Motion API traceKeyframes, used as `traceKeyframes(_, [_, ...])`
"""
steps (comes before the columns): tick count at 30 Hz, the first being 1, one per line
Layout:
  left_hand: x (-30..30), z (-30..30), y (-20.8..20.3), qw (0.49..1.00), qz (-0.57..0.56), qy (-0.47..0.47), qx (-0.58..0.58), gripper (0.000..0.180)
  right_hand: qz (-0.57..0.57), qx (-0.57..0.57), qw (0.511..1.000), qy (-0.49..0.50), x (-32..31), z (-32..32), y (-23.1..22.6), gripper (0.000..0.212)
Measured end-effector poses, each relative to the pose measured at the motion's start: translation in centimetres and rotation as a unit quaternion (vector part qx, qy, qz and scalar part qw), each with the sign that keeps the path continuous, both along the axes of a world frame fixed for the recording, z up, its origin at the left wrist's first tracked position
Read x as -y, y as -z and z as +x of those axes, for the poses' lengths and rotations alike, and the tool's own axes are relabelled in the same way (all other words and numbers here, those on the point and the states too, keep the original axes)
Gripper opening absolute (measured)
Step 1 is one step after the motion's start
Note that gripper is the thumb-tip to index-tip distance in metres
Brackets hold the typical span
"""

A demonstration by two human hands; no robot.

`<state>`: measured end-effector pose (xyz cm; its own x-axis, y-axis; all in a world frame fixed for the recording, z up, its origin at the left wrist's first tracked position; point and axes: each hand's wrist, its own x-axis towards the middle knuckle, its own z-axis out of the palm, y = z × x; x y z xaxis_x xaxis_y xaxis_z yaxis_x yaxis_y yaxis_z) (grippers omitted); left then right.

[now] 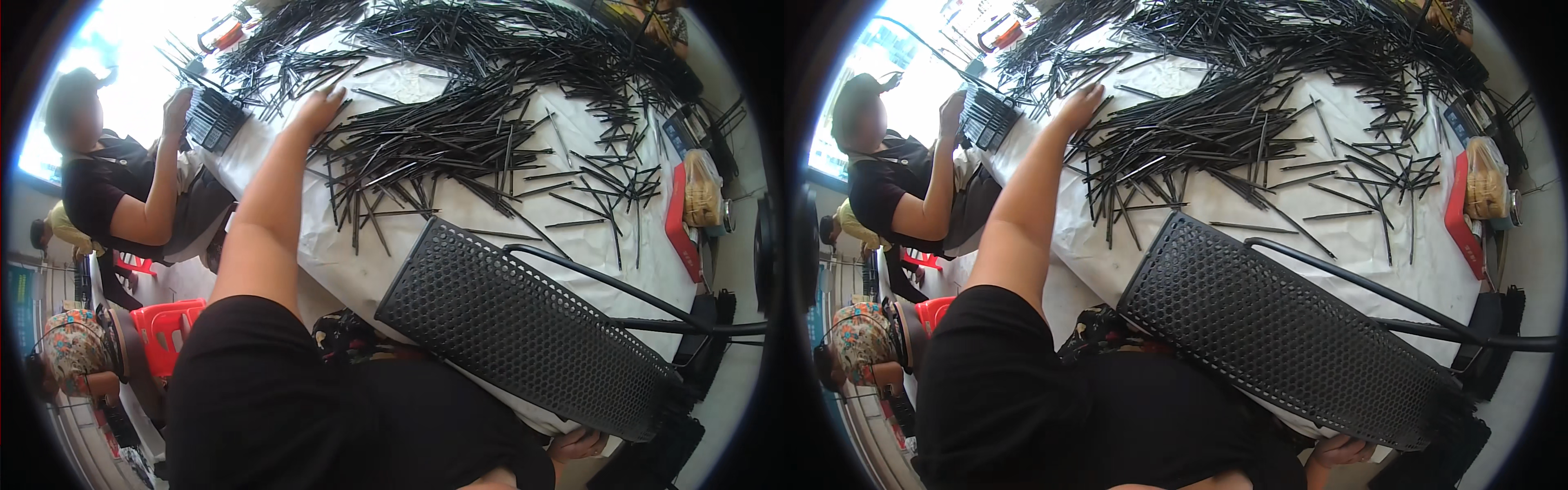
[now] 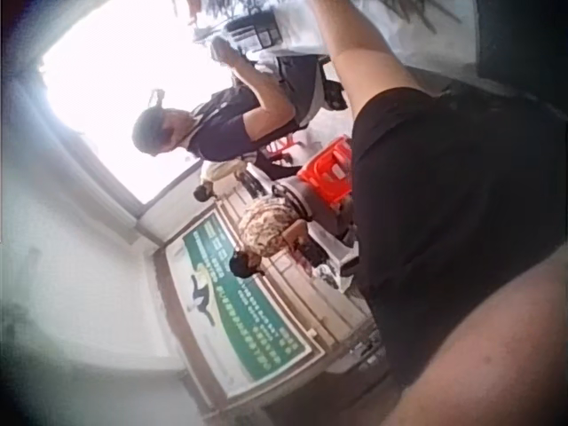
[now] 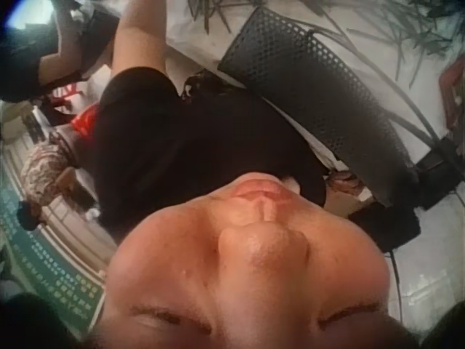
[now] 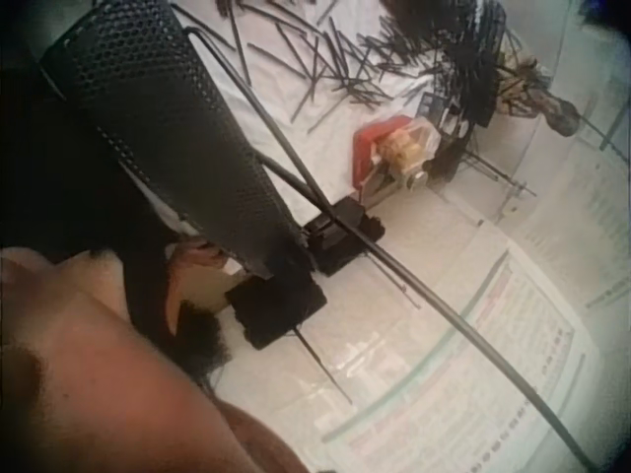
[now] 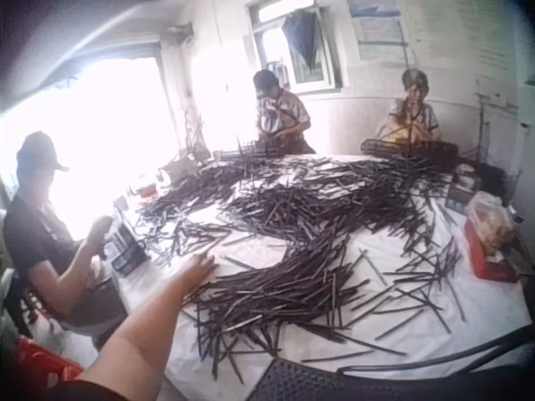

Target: Inserting small black rods into a metal mesh tray for assembly.

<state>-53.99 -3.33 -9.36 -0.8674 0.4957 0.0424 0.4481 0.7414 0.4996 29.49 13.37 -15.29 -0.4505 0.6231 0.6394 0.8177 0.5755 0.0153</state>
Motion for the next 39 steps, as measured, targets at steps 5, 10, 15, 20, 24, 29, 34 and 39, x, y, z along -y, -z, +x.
traceKeyframes(5, [-1.4, 2.7, 1.4, 0.985, -0.15, 0.077, -0.025, 0.055, 0.029, 0.002, 1.0, 0.003, -0.2, -0.4, -0.2, 0.04])
traceKeyframes(10, [-4.6, 9.2, -1.5, 0.978, 0.007, 0.19, 0.081, 0.042, 0.041, -0.019, 0.999, -0.001, 0.3, -2.1, -1.8, 0.039])
traceKeyframes(15, [-6.5, 9.2, -4.1, 0.988, -0.017, 0.088, -0.125, 0.044, 0.012, -0.027, 1.0, 0.008, 0.4, -1.9, -1.9, 0.041])
traceKeyframes(20, [-9.3, 8.0, -1.4, 0.98, -0.158, 0.117, -0.027, 0.079, 0.008, -0.026, 1.0, -0.007, 0.2, -2.5, -1.9, 0.041])
traceKeyframes(24, [-8.6, 9.8, -2.4, 0.964, -0.162, 0.161, -0.138, 0.058, 0.001, -0.019, 1.0, -0.002, 0.1, -2.0, -1.8, 0.041])
traceKeyframes(29, [-4.2, 10.0, -3.1, 0.969, -0.074, 0.201, -0.121, 0.061, 0.006, -0.017, 1.0, 0.008, 0.0, -2.7, -2.1, 0.04])
traceKeyframes(34, [1.1, 17.9, -6.7, 0.88, 0.122, 0.426, -0.172, 0.055, 0.009, -0.025, 1.0, 0.001, 0.0, -1.9, -1.7, 0.038])
traceKeyframes(39, [1.7, 21.9, -4.8, 0.781, -0.029, 0.564, -0.268, 0.061, 0.017, -0.019, 1.0, -0.009, 0.1, -2.5, -2.0, 0.037])
